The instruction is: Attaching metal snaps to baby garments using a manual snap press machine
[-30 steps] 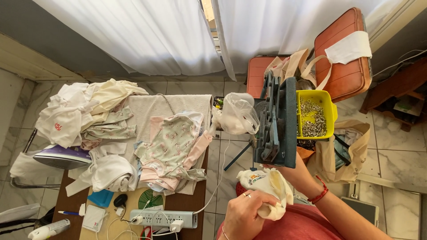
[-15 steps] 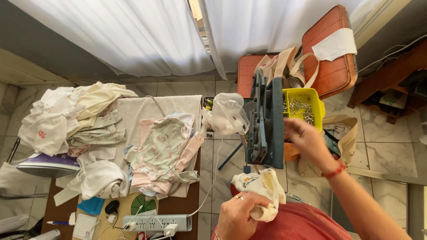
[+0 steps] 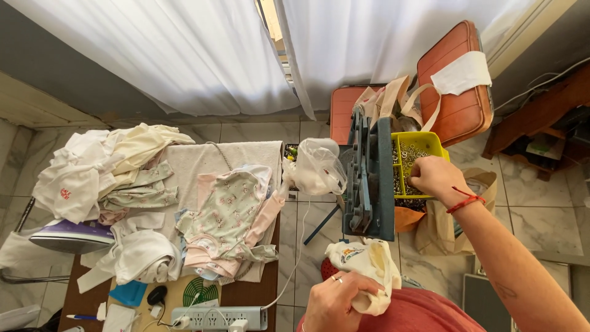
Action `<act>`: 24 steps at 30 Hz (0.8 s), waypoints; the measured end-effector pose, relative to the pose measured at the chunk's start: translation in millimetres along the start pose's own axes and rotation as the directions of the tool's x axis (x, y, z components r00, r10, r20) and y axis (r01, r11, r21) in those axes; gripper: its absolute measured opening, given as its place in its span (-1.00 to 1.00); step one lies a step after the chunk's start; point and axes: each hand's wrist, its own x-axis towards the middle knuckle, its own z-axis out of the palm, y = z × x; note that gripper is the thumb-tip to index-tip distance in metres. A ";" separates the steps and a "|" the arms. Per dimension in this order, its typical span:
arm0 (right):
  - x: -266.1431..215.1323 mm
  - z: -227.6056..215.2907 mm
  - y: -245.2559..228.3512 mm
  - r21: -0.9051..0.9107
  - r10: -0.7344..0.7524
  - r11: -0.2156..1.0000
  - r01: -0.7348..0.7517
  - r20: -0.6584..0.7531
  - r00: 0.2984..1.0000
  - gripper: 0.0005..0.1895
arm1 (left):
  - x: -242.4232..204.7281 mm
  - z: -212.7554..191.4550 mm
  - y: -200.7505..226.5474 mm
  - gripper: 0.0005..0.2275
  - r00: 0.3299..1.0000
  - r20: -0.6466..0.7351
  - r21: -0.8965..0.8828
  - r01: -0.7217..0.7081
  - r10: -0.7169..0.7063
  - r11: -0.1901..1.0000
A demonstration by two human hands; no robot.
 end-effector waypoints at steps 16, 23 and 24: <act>-22.0 25.5 21.3 0.450 -0.074 0.861 0.236 -0.349 0.934 -0.86 | -3.4 0.9 -8.7 -0.79 0.999 -0.025 -0.005 0.023 -0.023 1.000; -30.7 29.4 24.9 0.446 -0.051 0.849 0.284 -0.466 0.883 -0.87 | -2.9 0.6 -7.1 -0.78 0.999 -0.021 -0.023 0.036 -0.036 0.999; -33.3 29.6 23.6 0.445 -0.054 0.848 0.286 -0.465 0.883 -0.87 | -3.5 0.5 -7.2 -0.78 0.999 -0.023 -0.021 0.038 -0.038 0.999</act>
